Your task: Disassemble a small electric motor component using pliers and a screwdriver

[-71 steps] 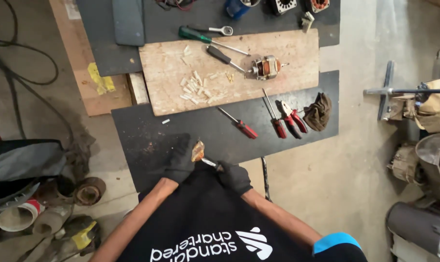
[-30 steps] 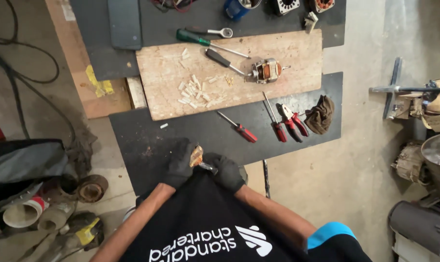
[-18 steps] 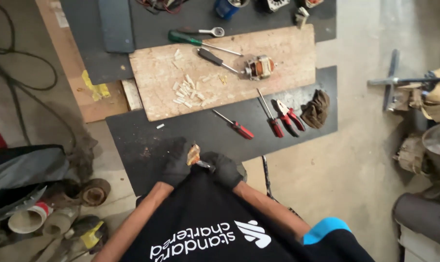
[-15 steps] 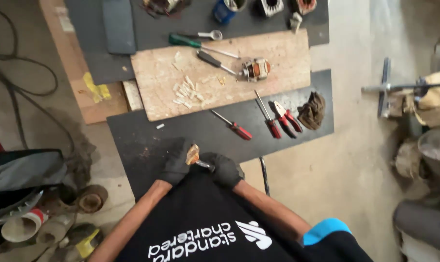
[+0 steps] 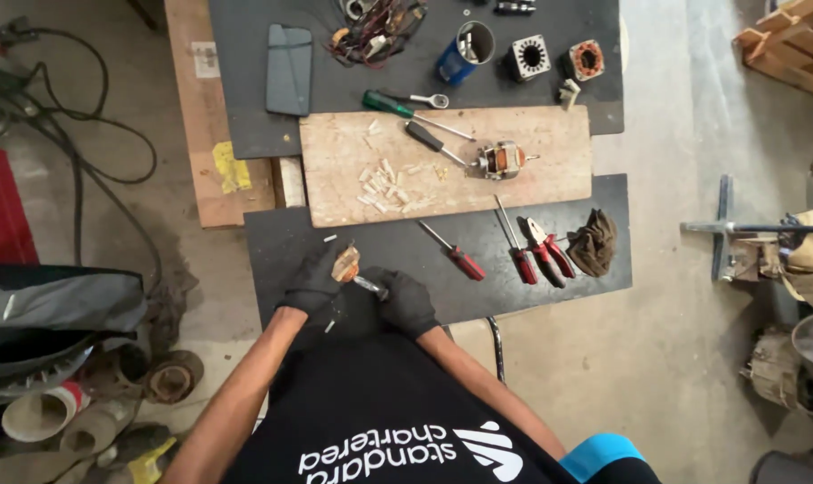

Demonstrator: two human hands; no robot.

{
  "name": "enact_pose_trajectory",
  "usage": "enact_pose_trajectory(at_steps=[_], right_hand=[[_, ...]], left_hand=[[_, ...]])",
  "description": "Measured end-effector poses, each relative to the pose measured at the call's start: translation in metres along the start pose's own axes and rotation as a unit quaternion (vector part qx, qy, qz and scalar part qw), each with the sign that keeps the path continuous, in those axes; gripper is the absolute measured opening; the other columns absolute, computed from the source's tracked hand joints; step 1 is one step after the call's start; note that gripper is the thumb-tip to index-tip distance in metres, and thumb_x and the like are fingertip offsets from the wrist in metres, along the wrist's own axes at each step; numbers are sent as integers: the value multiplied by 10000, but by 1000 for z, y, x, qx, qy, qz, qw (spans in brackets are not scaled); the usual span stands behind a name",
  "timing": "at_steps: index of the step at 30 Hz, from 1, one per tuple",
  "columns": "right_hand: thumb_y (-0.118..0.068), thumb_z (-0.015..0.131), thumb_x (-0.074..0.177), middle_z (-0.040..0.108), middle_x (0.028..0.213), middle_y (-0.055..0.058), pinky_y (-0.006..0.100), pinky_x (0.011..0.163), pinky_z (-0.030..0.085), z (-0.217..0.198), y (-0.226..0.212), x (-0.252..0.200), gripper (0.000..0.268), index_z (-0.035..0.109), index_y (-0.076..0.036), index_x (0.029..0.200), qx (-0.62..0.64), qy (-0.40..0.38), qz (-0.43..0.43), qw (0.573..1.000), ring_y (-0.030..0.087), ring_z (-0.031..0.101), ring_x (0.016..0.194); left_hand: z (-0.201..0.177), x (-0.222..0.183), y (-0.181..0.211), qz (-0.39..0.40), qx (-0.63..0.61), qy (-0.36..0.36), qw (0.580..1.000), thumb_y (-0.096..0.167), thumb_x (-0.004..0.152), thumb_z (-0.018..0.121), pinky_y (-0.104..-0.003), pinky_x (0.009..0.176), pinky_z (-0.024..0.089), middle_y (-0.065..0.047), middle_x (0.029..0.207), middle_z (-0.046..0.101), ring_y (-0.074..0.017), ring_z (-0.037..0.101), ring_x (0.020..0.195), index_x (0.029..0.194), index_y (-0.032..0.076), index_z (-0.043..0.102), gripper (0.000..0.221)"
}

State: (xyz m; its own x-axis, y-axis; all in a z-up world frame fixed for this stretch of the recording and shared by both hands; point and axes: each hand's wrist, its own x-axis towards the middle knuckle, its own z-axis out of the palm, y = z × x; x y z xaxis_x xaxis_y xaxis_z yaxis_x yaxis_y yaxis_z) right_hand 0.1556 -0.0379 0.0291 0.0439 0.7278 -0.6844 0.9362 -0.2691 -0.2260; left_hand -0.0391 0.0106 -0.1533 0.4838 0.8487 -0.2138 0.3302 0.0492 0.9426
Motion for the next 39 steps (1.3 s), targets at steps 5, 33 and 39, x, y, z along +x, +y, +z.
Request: enact_pose_trajectory(at_steps=[5, 33, 39], right_hand=[[-412, 618, 897, 622, 1359, 25, 510, 1004, 562, -7, 10, -9, 505, 558, -295, 1385, 49, -6, -44, 998, 301, 632, 1234], [-435, 601, 980, 719, 1125, 152, 504, 941, 568, 23, 128, -8, 389, 645, -172, 1263, 157, 250, 37, 955, 392, 670, 1092], [-386, 589, 928, 657, 1124, 54, 447, 923, 598, 22, 278, 31, 383, 586, -231, 1278, 67, 403, 215, 887, 287, 662, 1098]], left_hand=[[19, 4, -51, 38, 195, 25, 980, 623, 674, 844, -243, 1118, 466, 86, 1471, 577, -97, 568, 1335, 1559, 331, 432, 1019], [31, 17, -110, 227, 320, -15, 920, 500, 909, 579, -421, 1316, 176, -69, 1661, 316, -241, 265, 1535, 1624, 213, 293, 823], [19, 4, -113, 303, 360, 38, 882, 627, 902, 533, -517, 1308, 125, -102, 1694, 272, -310, 229, 1562, 1645, 197, 252, 903]])
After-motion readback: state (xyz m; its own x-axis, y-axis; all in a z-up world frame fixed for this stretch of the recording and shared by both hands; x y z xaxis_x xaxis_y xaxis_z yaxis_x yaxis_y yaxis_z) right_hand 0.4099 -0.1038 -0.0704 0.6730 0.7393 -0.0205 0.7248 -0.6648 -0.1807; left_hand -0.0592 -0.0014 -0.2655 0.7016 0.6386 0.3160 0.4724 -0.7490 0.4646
